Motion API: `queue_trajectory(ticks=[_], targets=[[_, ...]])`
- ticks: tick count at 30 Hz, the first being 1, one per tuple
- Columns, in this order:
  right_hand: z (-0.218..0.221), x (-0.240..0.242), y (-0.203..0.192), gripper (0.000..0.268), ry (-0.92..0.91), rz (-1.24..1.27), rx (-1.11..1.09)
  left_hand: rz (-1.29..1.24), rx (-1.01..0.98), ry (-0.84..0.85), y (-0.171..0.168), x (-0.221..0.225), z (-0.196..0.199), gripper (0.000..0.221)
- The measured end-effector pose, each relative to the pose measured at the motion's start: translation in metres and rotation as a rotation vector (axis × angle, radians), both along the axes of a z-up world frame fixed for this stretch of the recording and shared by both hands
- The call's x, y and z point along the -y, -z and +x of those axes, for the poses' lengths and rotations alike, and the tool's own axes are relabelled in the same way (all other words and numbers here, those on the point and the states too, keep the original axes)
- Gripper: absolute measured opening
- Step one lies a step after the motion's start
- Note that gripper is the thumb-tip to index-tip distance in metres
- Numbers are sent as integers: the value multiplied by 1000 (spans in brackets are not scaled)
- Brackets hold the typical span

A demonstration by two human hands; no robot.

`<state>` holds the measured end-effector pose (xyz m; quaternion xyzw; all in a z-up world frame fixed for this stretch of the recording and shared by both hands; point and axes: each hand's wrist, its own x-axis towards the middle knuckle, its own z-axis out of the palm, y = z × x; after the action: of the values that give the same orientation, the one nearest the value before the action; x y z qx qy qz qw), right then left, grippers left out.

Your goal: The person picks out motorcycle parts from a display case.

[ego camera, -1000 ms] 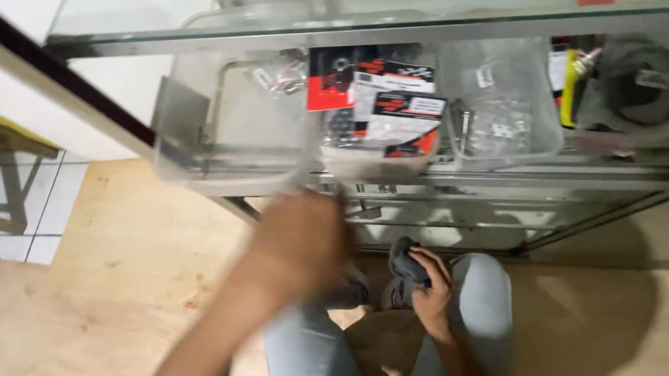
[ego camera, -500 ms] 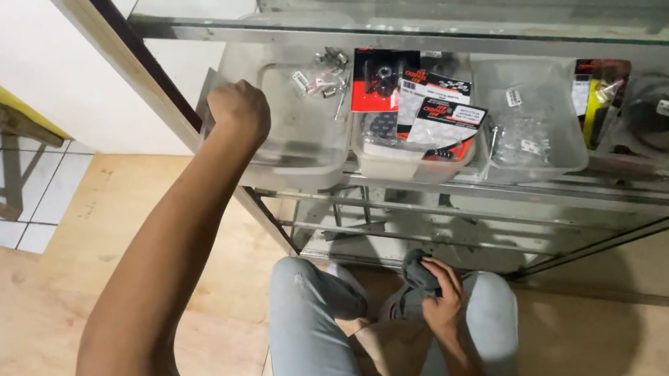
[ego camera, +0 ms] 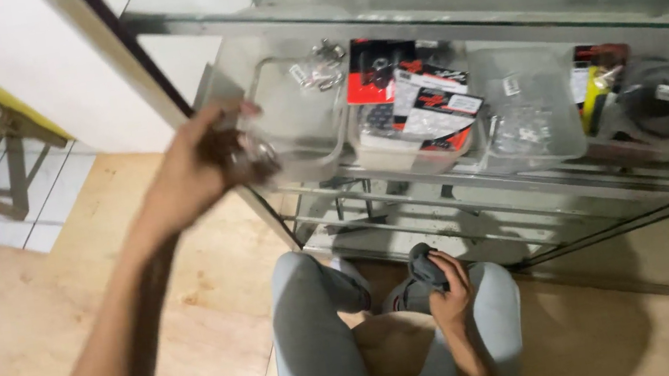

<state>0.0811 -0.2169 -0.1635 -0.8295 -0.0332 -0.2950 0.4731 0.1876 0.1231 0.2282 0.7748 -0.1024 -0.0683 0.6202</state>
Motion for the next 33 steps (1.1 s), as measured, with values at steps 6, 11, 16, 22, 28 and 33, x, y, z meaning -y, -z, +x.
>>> queue_trajectory(ticks=[6,11,16,22,28,33], targets=[[-4,1,-14,57,39,59,42,-499,-173,-97,140,32,-88,24],[-23,-6,-67,50,113,65,96,-855,-516,-228,193,79,-115,29],[-64,-20,-130,41,80,-73,246,-951,-486,-196,208,116,-136,45],[-85,-30,-156,24,-244,-573,417,-1098,-514,-123,187,130,-160,44],[-51,-11,-169,24,64,-320,243,-1114,-488,-109,186,127,-156,41],[-98,1,-101,25,-167,-165,218,-1051,-622,-140,208,129,-158,41]])
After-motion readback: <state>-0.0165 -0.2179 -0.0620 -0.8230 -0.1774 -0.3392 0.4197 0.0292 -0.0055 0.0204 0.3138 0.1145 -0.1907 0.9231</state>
